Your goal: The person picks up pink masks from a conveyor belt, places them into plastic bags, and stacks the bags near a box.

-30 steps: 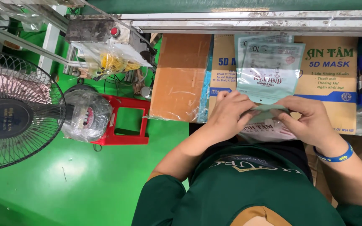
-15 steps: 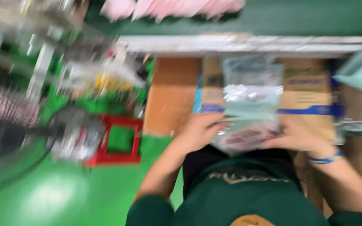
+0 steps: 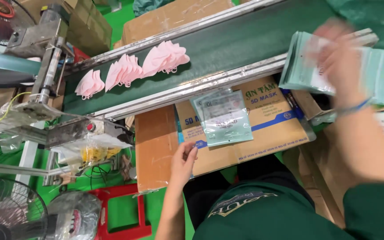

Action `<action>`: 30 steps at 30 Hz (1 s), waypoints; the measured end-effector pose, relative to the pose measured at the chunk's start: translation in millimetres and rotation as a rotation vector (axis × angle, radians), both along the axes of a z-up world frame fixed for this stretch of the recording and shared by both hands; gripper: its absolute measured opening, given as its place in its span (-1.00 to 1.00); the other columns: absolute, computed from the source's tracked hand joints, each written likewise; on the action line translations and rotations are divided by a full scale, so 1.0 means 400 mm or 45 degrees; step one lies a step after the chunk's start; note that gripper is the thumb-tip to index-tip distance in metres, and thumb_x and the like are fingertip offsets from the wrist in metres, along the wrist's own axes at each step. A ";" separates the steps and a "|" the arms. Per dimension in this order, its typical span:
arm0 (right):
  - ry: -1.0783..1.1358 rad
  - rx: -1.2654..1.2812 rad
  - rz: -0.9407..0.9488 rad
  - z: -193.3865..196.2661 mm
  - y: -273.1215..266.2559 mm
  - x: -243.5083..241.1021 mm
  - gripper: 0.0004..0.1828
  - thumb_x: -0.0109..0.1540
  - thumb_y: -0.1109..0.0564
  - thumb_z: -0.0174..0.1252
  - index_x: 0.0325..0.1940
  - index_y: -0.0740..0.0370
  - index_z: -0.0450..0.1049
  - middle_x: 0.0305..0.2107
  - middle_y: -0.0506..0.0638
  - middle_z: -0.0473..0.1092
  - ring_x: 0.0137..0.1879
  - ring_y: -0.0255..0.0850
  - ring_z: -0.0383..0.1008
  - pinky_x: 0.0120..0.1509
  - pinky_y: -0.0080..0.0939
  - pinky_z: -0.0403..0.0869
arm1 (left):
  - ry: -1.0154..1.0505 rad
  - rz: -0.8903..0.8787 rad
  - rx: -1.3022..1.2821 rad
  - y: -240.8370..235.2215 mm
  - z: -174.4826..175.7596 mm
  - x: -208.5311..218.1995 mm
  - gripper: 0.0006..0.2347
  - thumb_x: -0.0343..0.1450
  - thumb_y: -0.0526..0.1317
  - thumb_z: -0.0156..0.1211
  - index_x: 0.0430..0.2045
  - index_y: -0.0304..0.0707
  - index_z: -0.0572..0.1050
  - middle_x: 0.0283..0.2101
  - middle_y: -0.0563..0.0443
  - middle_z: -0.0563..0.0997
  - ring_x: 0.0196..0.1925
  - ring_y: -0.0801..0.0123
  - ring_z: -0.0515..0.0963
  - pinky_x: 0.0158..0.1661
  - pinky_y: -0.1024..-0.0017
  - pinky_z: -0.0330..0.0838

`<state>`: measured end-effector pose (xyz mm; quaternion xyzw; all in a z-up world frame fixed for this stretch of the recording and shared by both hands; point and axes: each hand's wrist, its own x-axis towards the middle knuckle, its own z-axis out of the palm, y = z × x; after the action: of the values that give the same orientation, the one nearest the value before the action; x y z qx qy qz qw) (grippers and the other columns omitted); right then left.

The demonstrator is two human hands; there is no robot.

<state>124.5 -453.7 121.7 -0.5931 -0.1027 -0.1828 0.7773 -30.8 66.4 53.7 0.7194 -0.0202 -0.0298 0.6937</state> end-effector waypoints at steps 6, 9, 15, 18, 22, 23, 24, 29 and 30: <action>0.445 -0.686 0.097 -0.320 0.383 -0.261 -0.82 0.31 0.11 0.23 -0.16 0.28 0.62 -0.39 -0.06 0.56 -0.29 -0.37 0.53 -0.20 -0.36 0.48 | -0.549 0.331 1.167 -0.018 -0.118 -0.002 -0.79 0.34 -0.23 0.33 -0.20 -0.26 0.58 -0.08 -0.19 0.56 0.06 -0.04 0.48 0.02 0.17 0.39; 0.335 -0.767 0.031 -0.416 0.419 -0.270 -0.83 0.30 0.13 0.25 -0.16 0.30 0.62 -0.45 -0.06 0.52 -0.34 -0.37 0.48 -0.23 -0.37 0.44 | -0.578 0.388 1.253 -0.034 -0.120 -0.015 -0.76 0.37 -0.23 0.26 -0.12 -0.30 0.56 0.03 -0.20 0.53 0.16 -0.08 0.42 0.11 0.04 0.29; 0.434 -0.661 0.102 -0.398 0.415 -0.273 -0.82 0.28 0.13 0.24 -0.16 0.30 0.62 -0.47 -0.10 0.54 -0.38 -0.44 0.49 -0.28 -0.40 0.43 | -0.587 0.507 1.227 -0.040 -0.135 -0.022 -0.79 0.40 -0.22 0.24 -0.15 -0.30 0.55 0.03 -0.21 0.54 0.15 -0.07 0.44 0.12 0.08 0.31; 0.456 -0.635 0.182 -0.400 0.412 -0.270 -0.80 0.28 0.12 0.24 -0.15 0.32 0.61 -0.46 -0.11 0.53 -0.37 -0.45 0.49 -0.28 -0.41 0.44 | -0.653 0.483 1.202 -0.041 -0.127 -0.020 -0.80 0.42 -0.23 0.23 -0.14 -0.32 0.54 0.03 -0.20 0.54 0.16 -0.06 0.44 0.15 0.08 0.30; 0.477 -0.561 0.252 -0.404 0.405 -0.268 -0.78 0.29 0.10 0.25 -0.13 0.33 0.60 -0.46 -0.12 0.52 -0.37 -0.44 0.49 -0.28 -0.41 0.45 | -0.598 0.464 1.224 -0.040 -0.115 -0.019 -0.80 0.41 -0.22 0.23 -0.15 -0.31 0.54 0.00 -0.16 0.55 0.13 -0.05 0.45 0.13 0.08 0.29; 0.487 -0.555 0.269 -0.407 0.405 -0.265 -0.78 0.29 0.10 0.25 -0.13 0.33 0.60 -0.47 -0.12 0.51 -0.38 -0.44 0.48 -0.29 -0.40 0.45 | -0.584 0.453 1.227 -0.038 -0.115 -0.017 -0.80 0.41 -0.22 0.23 -0.15 -0.31 0.53 -0.01 -0.16 0.55 0.13 -0.06 0.44 0.13 0.08 0.29; 0.501 -0.551 0.287 -0.410 0.403 -0.265 -0.77 0.28 0.09 0.26 -0.12 0.33 0.61 -0.47 -0.12 0.51 -0.38 -0.44 0.48 -0.30 -0.39 0.45 | -0.567 0.442 1.228 -0.039 -0.118 -0.018 -0.80 0.41 -0.23 0.22 -0.14 -0.30 0.53 -0.01 -0.16 0.55 0.13 -0.06 0.44 0.12 0.08 0.28; 0.505 -0.562 0.306 -0.414 0.378 -0.275 -0.76 0.27 0.08 0.26 -0.10 0.32 0.61 -0.45 -0.12 0.51 -0.37 -0.43 0.47 -0.30 -0.37 0.46 | -0.565 0.487 1.247 -0.047 -0.130 0.000 -0.79 0.38 -0.22 0.23 -0.16 -0.28 0.54 -0.01 -0.17 0.55 0.13 -0.06 0.44 0.12 0.06 0.28; 0.495 -0.572 0.331 -0.414 0.384 -0.271 -0.75 0.27 0.08 0.26 -0.10 0.32 0.61 -0.44 -0.12 0.52 -0.37 -0.42 0.48 -0.29 -0.37 0.47 | -0.565 0.521 1.257 -0.039 -0.129 -0.012 -0.78 0.37 -0.22 0.23 -0.17 -0.29 0.53 -0.01 -0.17 0.55 0.13 -0.07 0.44 0.12 0.05 0.28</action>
<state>15.9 -300.2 -44.1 -0.7556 -0.0652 0.0620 0.6489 -35.7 50.9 2.0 0.9360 -0.0095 0.2507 0.2468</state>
